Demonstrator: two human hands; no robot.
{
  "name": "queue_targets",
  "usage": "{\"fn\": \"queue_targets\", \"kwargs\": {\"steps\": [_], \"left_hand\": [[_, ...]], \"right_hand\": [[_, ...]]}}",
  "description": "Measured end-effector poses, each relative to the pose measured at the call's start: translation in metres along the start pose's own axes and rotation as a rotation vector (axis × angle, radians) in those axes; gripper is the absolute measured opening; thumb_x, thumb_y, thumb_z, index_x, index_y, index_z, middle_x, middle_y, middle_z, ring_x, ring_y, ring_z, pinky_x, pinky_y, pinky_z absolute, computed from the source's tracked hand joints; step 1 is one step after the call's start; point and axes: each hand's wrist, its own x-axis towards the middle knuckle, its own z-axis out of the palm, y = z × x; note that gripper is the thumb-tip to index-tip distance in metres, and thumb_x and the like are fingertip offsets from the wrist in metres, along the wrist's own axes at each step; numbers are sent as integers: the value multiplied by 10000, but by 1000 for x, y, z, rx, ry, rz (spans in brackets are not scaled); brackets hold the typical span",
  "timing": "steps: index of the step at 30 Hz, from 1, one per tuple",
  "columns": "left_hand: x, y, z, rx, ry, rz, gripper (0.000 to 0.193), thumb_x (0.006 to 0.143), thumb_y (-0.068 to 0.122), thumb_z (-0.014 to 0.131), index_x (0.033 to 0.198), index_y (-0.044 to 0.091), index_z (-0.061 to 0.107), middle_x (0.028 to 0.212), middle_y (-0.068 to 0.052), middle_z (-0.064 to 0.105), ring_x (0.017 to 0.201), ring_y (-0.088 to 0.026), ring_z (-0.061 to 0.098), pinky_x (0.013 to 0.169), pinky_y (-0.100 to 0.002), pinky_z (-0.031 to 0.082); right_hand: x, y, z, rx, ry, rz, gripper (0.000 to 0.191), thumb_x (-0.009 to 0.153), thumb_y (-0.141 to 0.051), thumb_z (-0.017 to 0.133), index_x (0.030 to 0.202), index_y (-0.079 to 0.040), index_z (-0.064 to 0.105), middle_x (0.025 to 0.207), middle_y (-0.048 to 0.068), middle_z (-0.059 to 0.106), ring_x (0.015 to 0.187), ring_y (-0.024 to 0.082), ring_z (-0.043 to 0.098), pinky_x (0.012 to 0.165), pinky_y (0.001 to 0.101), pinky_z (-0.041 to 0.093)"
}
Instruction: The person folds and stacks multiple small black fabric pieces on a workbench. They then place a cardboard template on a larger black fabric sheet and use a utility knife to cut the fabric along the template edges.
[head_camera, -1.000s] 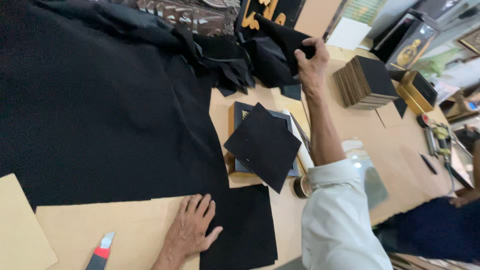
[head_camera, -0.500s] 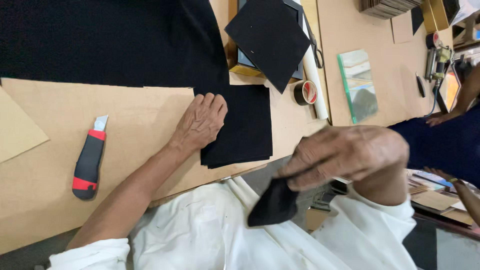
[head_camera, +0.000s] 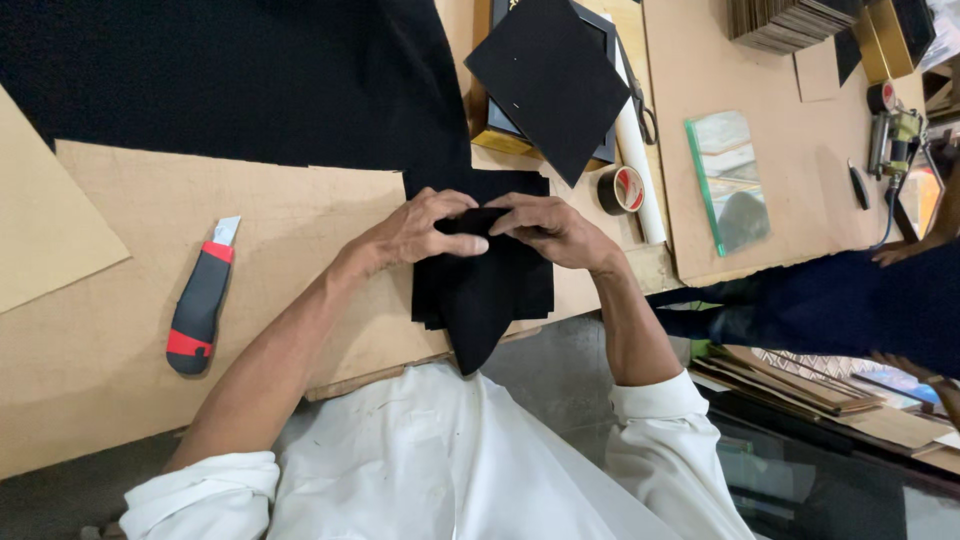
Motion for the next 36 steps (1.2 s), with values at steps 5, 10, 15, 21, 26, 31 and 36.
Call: {"fn": "queue_targets", "kwargs": {"steps": [5, 10, 15, 21, 26, 31, 36], "left_hand": [[-10, 9, -5, -109, 7, -85, 415, 729, 183, 867, 709, -11, 501, 744, -99, 660, 923, -171, 651, 814, -383, 533], [-9, 29, -12, -307, 85, -167, 444, 610, 164, 868, 921, 66, 567, 709, 34, 568, 695, -106, 582, 658, -345, 534], [-1, 54, -17, -199, -128, -358, 786, 637, 229, 894, 1364, 78, 638, 673, -56, 582, 615, -177, 558, 806, -377, 520], [1, 54, -21, -242, -130, -15, 643, 651, 178, 879, 1253, 21, 721, 971, 82, 667, 936, -74, 611, 884, -283, 456], [0, 37, -25, -332, -59, -294, 410, 696, 86, 902, 894, -120, 608, 775, -129, 542, 724, -244, 526, 655, -333, 445], [-1, 41, -29, -559, -38, -267, 307, 623, 11, 803, 896, 64, 673, 787, -23, 732, 742, -103, 693, 682, -253, 578], [4, 48, -28, -406, 133, -292, 132, 703, 25, 812, 799, 4, 723, 699, -54, 701, 628, -117, 654, 560, -263, 545]], "right_hand": [[-13, -8, 3, -75, 311, 25, 431, 891, 72, 696, 1300, -37, 617, 1347, 111, 629, 1034, 170, 598, 833, 273, 503], [-31, 8, 27, 88, 675, 344, 729, 792, 4, 872, 1442, -41, 546, 1014, 59, 449, 779, 58, 377, 644, 201, 355], [-44, -1, 30, 273, 526, 314, 610, 827, 60, 786, 1405, -29, 611, 1117, 63, 692, 786, 49, 560, 649, 189, 445], [-20, -14, 46, 313, 382, 142, 556, 896, 29, 704, 1419, -29, 524, 1180, 79, 704, 1019, 114, 666, 868, 231, 552], [-7, 9, 60, 145, 635, 209, 630, 854, 22, 827, 1403, 32, 518, 1106, 56, 598, 927, 101, 549, 793, 224, 466], [-35, 24, 59, 509, 806, 281, 637, 845, 70, 801, 1424, 47, 538, 1035, 37, 607, 839, 56, 516, 751, 192, 455], [-56, 12, 81, 856, 636, 410, 756, 760, 134, 718, 1439, -27, 426, 1045, 57, 638, 845, 102, 636, 752, 222, 547]]}}
